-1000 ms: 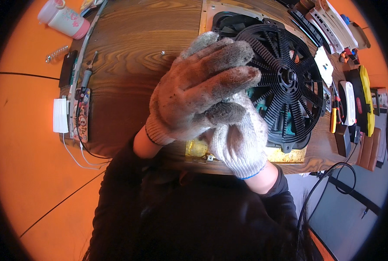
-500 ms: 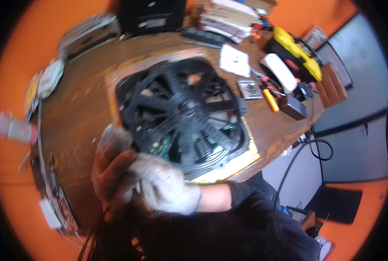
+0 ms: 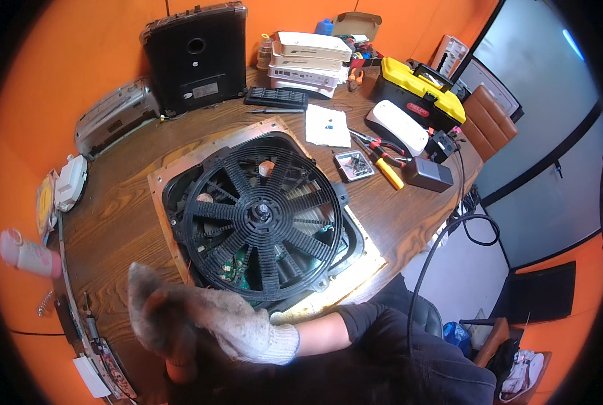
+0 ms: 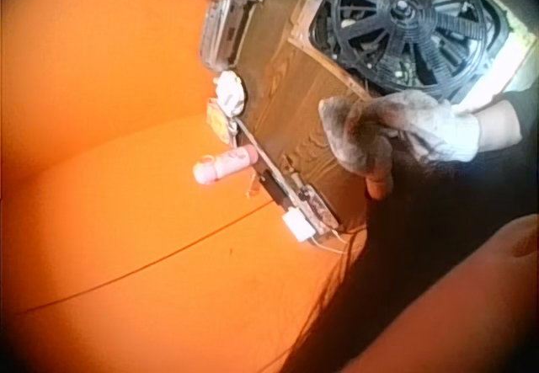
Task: The person disassembles a small appliance by removing screws and prying off a cover, then uses a screwdriver to adjust internal components. They place the unit aside and briefly handle a white plastic box before returning to the work area.
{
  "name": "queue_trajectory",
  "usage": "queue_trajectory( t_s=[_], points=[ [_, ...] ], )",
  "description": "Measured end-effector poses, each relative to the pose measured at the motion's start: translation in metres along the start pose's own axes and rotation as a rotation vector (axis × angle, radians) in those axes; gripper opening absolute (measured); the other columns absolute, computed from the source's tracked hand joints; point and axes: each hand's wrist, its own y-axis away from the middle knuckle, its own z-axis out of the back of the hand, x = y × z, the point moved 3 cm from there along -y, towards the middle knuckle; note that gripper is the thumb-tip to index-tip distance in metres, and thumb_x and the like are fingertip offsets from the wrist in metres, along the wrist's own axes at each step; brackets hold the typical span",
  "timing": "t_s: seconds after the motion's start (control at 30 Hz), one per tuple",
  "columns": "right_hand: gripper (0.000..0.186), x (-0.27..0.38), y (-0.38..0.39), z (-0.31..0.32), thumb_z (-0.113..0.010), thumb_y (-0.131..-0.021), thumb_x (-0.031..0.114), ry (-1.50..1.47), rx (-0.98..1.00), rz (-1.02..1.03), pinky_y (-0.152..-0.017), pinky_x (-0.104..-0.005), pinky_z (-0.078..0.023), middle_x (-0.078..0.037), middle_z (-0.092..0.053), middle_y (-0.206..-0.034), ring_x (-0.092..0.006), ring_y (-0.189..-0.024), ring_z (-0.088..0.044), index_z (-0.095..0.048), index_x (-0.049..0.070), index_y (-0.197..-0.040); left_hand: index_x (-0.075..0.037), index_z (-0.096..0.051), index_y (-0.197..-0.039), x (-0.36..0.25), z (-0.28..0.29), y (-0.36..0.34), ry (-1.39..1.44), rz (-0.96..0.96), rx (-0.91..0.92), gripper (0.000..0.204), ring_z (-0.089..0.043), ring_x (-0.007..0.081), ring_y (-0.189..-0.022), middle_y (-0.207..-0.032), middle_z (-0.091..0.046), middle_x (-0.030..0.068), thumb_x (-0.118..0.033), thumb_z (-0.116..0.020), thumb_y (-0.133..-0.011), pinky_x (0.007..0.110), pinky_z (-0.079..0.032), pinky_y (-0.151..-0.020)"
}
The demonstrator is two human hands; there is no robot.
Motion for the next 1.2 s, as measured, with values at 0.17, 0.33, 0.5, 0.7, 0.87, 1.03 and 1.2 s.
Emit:
queue_trajectory(
  t_s=[0.17, 0.33, 0.5, 0.7, 0.87, 1.03, 1.2],
  points=[
    [0.050, 0.025, -0.020, -0.028, -0.042, -0.098, 0.010, -1.248, 0.184, -0.247, -0.112, -0.0325, -0.030, -0.016, -0.037, -0.147, -0.0242, -0.136, -0.037, -0.030, -0.001, -0.145, -0.010, -0.055, -0.122, 0.017, 0.012, -0.002, 0.043, 0.243, -0.165, 0.031, -0.052, 0.0324, -0.116, -0.129, -0.051, 0.0216, -0.008, -0.054, -0.091, 0.040, -0.045, -0.096],
    [0.060, 0.137, 0.001, -0.033, -0.050, -0.094, 0.012, -0.059, 0.117, 0.080, -0.114, -0.0353, -0.028, -0.018, -0.033, -0.150, -0.0239, -0.138, -0.035, -0.026, 0.000, -0.147, -0.010, -0.054, -0.122, 0.017, 0.019, -0.023, 0.138, 0.499, -0.234, 0.031, -0.053, 0.0297, -0.110, -0.124, -0.052, 0.0196, -0.011, -0.055, -0.092, 0.037, -0.045, -0.093],
    [0.055, 0.143, -0.015, -0.054, -0.050, -0.094, 0.014, 0.633, 0.171, 0.397, -0.111, -0.0383, -0.031, -0.019, -0.036, -0.146, -0.0277, -0.135, -0.037, -0.030, 0.000, -0.144, -0.009, -0.053, -0.122, 0.014, 0.035, -0.034, 0.198, 0.647, -0.277, 0.031, -0.054, 0.0270, -0.105, -0.120, -0.053, 0.0175, -0.015, -0.055, -0.092, 0.035, -0.046, -0.089],
    [0.047, 0.098, -0.004, -0.049, -0.048, -0.093, 0.010, 0.664, 0.424, 0.291, -0.106, -0.0381, -0.035, -0.020, -0.041, -0.139, -0.0300, -0.130, -0.040, -0.036, 0.000, -0.138, -0.008, -0.052, -0.123, 0.018, 0.050, -0.036, 0.240, 0.743, -0.285, 0.032, -0.055, 0.0238, -0.097, -0.115, -0.054, 0.0150, -0.019, -0.055, -0.093, 0.031, -0.047, -0.085],
    [0.041, 0.099, 0.022, -0.029, -0.046, -0.092, 0.007, 0.692, 0.697, 0.134, -0.102, -0.0379, -0.039, -0.021, -0.045, -0.133, -0.0319, -0.127, -0.043, -0.041, 0.000, -0.133, -0.007, -0.052, -0.123, 0.020, 0.053, -0.042, 0.284, 0.793, -0.301, 0.033, -0.056, 0.0211, -0.091, -0.110, -0.056, 0.0129, -0.022, -0.055, -0.094, 0.029, -0.048, -0.081],
    [0.036, 0.130, 0.059, 0.004, -0.044, -0.092, 0.004, 0.780, 0.813, -0.021, -0.098, -0.0378, -0.043, -0.022, -0.050, -0.127, -0.0338, -0.123, -0.045, -0.046, 0.000, -0.128, -0.007, -0.051, -0.123, 0.024, 0.050, -0.045, 0.336, 0.849, -0.296, 0.035, -0.057, 0.0184, -0.085, -0.106, -0.057, 0.0108, -0.026, -0.055, -0.094, 0.026, -0.048, -0.077],
    [0.033, 0.193, 0.088, 0.039, -0.051, -0.087, 0.005, 0.893, 0.395, -0.124, -0.097, -0.0409, -0.043, -0.021, -0.055, -0.117, -0.0345, -0.113, -0.053, -0.052, -0.001, -0.120, -0.006, -0.050, -0.123, 0.030, 0.054, -0.053, 0.438, 0.948, -0.284, 0.037, -0.058, 0.0157, -0.079, -0.101, -0.058, 0.0088, -0.029, -0.056, -0.095, 0.023, -0.049, -0.073]
  ],
)
